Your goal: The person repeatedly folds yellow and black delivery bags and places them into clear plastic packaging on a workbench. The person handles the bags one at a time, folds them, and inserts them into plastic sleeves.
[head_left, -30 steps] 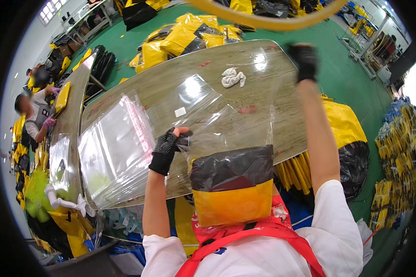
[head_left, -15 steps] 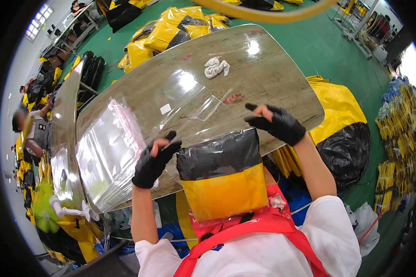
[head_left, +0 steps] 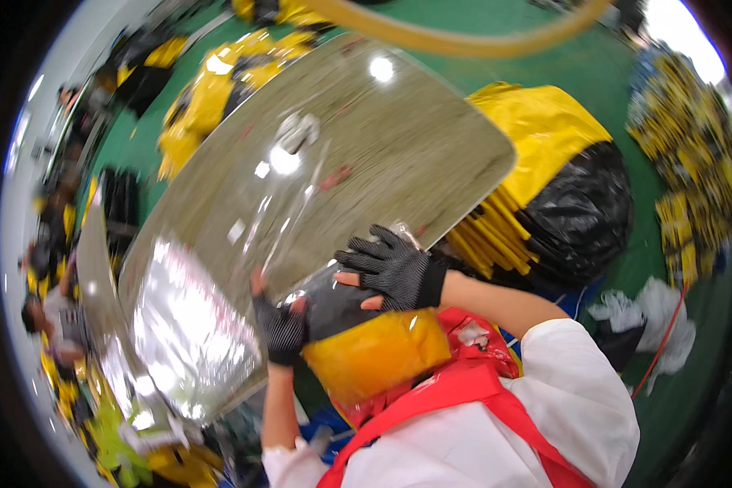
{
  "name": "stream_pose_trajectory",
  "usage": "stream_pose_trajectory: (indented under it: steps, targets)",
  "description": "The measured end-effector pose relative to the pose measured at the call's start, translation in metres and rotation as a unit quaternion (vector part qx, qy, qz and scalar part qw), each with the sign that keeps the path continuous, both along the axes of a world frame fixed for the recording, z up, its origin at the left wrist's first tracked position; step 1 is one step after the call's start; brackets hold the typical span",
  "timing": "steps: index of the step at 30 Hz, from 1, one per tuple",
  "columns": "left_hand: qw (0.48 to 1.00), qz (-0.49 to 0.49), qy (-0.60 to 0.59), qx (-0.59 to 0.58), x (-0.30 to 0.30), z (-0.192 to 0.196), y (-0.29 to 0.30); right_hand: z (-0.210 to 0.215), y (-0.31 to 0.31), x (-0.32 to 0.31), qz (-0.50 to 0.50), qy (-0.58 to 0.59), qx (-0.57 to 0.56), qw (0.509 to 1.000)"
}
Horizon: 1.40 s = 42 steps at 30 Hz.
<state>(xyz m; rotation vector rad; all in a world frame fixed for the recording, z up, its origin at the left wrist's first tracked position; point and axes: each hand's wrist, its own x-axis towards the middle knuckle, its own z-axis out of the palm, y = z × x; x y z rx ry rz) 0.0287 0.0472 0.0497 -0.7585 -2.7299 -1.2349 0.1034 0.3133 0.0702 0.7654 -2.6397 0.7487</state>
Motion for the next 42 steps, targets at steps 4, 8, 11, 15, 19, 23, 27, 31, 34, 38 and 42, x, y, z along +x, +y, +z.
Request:
stream_pose_trajectory:
  steps: [4,8,11,15,19,23,27,31,34,38,42]
  targets:
    - [0.868,0.049,-0.374,0.323,0.062,-0.024,-0.041,-0.060,0.110,0.053,-0.393,0.044,-0.150,0.906]
    - [0.888,-0.063,-0.385,0.243,0.018,0.016,-0.016,-0.217,0.271,0.069,-0.663,0.000,-0.077,0.744]
    - [0.790,-0.190,-0.462,0.355,-0.063,0.109,0.029,-0.260,0.302,0.032,-0.662,-0.238,0.017,0.710]
    - [0.693,0.014,-0.414,0.589,-0.176,0.132,-0.016,-0.305,0.336,0.002,-0.634,-0.397,-0.014,0.663]
    - [0.789,0.033,-0.417,0.449,-0.179,0.053,0.050,-0.311,0.420,0.050,-0.787,-0.238,-0.218,0.526]
    - [0.807,-0.036,-0.508,0.298,-0.106,0.040,0.096,-0.126,0.420,0.055,-0.614,0.054,-0.337,0.711]
    - [0.652,-0.185,-0.669,0.306,-0.121,0.053,0.163,0.024,0.290,0.120,-0.423,-0.091,-0.300,0.850]
    - [0.622,-0.340,-0.676,0.201,-0.152,0.098,0.231,0.035,0.101,0.159,0.062,0.057,-0.197,0.977]
    - [0.740,-0.325,-0.572,0.138,-0.141,0.109,0.262,0.016,0.011,0.161,0.222,0.021,-0.158,0.962]
    - [0.893,-0.295,-0.336,0.050,-0.112,0.119,0.256,-0.018,-0.059,0.139,0.239,-0.004,-0.164,0.957]
    - [0.969,-0.224,-0.095,0.041,-0.102,0.143,0.129,-0.014,-0.092,0.127,0.257,0.051,-0.161,0.952]
